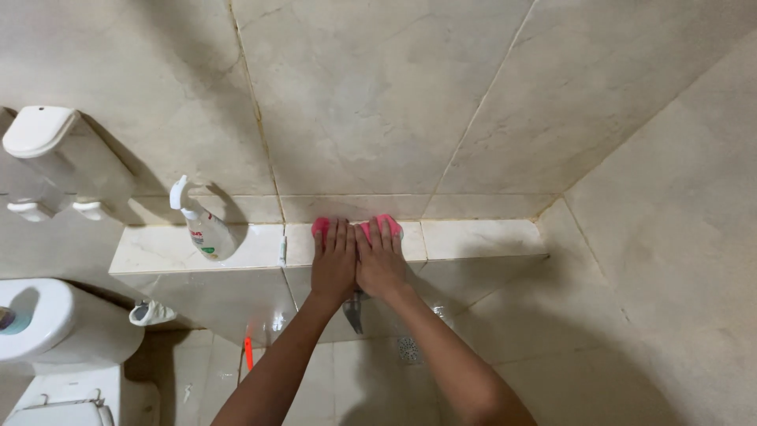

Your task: The person washes their hands at the sink, then moves into the shower area to clean the tiled ledge. They use a pink sponge to scrub the ledge and the wall tiles, followed by a green scrubbing pad to continue cleaning the same surfaces.

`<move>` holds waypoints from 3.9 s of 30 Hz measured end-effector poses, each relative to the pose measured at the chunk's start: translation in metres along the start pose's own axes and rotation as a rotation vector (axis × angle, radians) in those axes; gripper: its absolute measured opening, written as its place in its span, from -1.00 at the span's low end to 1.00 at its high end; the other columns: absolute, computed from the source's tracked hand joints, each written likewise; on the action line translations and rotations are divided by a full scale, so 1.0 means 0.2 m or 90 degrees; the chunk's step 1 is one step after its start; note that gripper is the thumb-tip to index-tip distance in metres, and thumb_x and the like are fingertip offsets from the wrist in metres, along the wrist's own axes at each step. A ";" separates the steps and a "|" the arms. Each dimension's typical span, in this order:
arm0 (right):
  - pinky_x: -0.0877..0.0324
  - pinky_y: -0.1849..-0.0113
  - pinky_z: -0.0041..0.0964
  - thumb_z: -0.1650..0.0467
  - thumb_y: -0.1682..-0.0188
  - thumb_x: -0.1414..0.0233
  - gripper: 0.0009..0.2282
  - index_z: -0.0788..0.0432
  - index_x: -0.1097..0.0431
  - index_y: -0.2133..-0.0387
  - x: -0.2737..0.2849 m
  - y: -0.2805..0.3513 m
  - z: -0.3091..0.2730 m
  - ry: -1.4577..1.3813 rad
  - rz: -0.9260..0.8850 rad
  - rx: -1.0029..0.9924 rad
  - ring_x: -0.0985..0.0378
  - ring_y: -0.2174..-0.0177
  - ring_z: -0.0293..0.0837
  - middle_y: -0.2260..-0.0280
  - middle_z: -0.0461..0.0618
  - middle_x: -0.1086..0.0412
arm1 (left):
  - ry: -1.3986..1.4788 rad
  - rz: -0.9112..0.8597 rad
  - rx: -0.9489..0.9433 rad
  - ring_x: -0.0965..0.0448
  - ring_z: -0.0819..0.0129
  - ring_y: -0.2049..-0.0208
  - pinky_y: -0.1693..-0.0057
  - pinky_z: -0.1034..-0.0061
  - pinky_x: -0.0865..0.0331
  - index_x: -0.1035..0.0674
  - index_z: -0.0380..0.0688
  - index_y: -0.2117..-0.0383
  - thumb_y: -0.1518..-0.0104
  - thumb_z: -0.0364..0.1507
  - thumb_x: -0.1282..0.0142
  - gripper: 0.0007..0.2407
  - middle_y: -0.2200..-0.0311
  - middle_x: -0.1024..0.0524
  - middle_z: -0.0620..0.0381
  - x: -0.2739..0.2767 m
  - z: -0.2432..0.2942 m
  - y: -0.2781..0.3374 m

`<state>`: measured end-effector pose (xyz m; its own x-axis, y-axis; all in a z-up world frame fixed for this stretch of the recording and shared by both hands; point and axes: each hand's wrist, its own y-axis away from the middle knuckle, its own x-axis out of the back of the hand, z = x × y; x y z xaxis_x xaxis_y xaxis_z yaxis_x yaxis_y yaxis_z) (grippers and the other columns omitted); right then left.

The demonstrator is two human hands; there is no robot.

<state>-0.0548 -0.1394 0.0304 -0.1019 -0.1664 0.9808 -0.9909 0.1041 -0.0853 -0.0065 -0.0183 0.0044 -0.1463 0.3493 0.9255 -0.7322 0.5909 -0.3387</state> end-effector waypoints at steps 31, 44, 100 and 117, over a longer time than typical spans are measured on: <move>-0.48 -0.06 -0.19 0.42 -0.13 -0.08 -0.67 0.48 -0.42 -0.06 0.00 0.07 0.12 -0.886 0.210 -0.114 -0.57 -0.03 0.09 -0.05 0.35 -0.50 | 0.420 0.176 0.108 -0.68 -0.02 0.31 0.16 0.25 -0.51 -0.70 -0.22 0.21 -0.10 -0.59 -0.12 -0.82 0.29 -0.63 -0.19 0.44 0.07 0.01; 0.33 -0.31 0.17 0.33 0.10 -0.12 -0.22 0.18 0.15 -0.40 0.06 0.02 0.05 0.021 -0.061 0.031 0.30 -0.39 0.22 -0.40 0.23 0.18 | 0.038 0.119 -0.009 -0.15 -0.33 -0.32 -0.38 -0.15 0.06 -0.35 -0.30 -0.26 -0.15 -0.36 -0.05 -0.49 -0.30 -0.26 -0.19 -0.11 0.02 -0.01; 0.19 -0.31 0.16 0.27 0.26 -0.24 -0.14 0.29 0.00 -0.34 -0.02 0.19 0.03 -0.025 0.016 0.059 0.21 -0.35 0.37 -0.33 0.33 0.02 | 0.140 0.090 0.033 -0.10 -0.25 -0.36 -0.37 -0.11 0.00 -0.38 -0.30 -0.22 -0.16 -0.38 -0.01 -0.53 -0.28 -0.30 -0.15 -0.01 0.10 0.13; 0.20 -0.31 0.12 0.28 0.37 -0.30 -0.07 0.31 0.02 -0.31 0.06 0.03 0.01 -0.039 -0.018 0.024 0.27 -0.36 0.36 -0.34 0.33 0.07 | 0.146 0.119 0.000 -0.24 -0.23 -0.31 -0.36 -0.10 -0.09 -0.52 -0.35 -0.10 -0.11 -0.53 -0.01 -0.62 -0.21 -0.41 -0.19 -0.09 0.01 -0.06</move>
<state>-0.0623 -0.1434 0.0408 -0.0777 -0.2285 0.9704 -0.9959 0.0624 -0.0650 0.0043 -0.0326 -0.0082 -0.1244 0.6079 0.7842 -0.7064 0.5008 -0.5002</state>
